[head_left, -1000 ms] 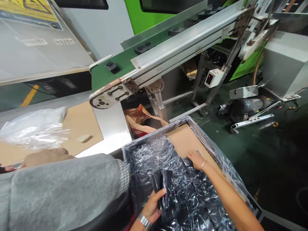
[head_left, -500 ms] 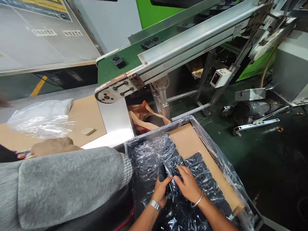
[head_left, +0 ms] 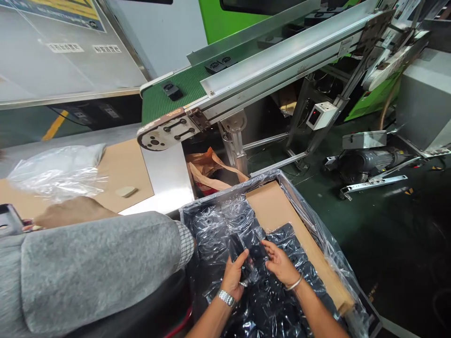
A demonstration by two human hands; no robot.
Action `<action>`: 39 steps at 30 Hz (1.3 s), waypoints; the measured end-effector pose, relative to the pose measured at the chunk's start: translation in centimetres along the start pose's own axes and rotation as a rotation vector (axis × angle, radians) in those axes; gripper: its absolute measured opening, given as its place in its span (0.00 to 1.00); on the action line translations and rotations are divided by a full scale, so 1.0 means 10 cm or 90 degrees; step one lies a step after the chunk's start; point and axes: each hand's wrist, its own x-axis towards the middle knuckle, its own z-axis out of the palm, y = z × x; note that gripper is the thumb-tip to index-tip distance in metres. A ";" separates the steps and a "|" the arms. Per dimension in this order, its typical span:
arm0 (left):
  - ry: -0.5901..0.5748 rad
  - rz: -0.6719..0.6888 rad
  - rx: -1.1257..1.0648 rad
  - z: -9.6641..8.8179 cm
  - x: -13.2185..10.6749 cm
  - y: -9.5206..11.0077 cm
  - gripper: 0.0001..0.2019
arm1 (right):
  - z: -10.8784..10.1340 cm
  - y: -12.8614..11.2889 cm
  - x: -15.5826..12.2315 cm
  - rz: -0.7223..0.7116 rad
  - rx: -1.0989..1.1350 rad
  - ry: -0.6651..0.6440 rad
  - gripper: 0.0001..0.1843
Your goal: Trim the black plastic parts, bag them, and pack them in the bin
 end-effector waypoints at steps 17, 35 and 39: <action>-0.057 -0.082 -0.043 0.15 -0.02 0.02 0.12 | -0.53 -0.03 0.42 -0.064 -0.515 0.016 0.33; -0.136 -0.102 0.063 -0.17 -0.03 0.10 0.14 | -0.85 -0.04 0.77 -0.005 -0.864 -0.094 0.40; -0.108 0.164 0.273 -0.22 0.07 0.08 0.26 | -0.54 -0.35 0.62 -0.073 -0.832 -0.122 0.39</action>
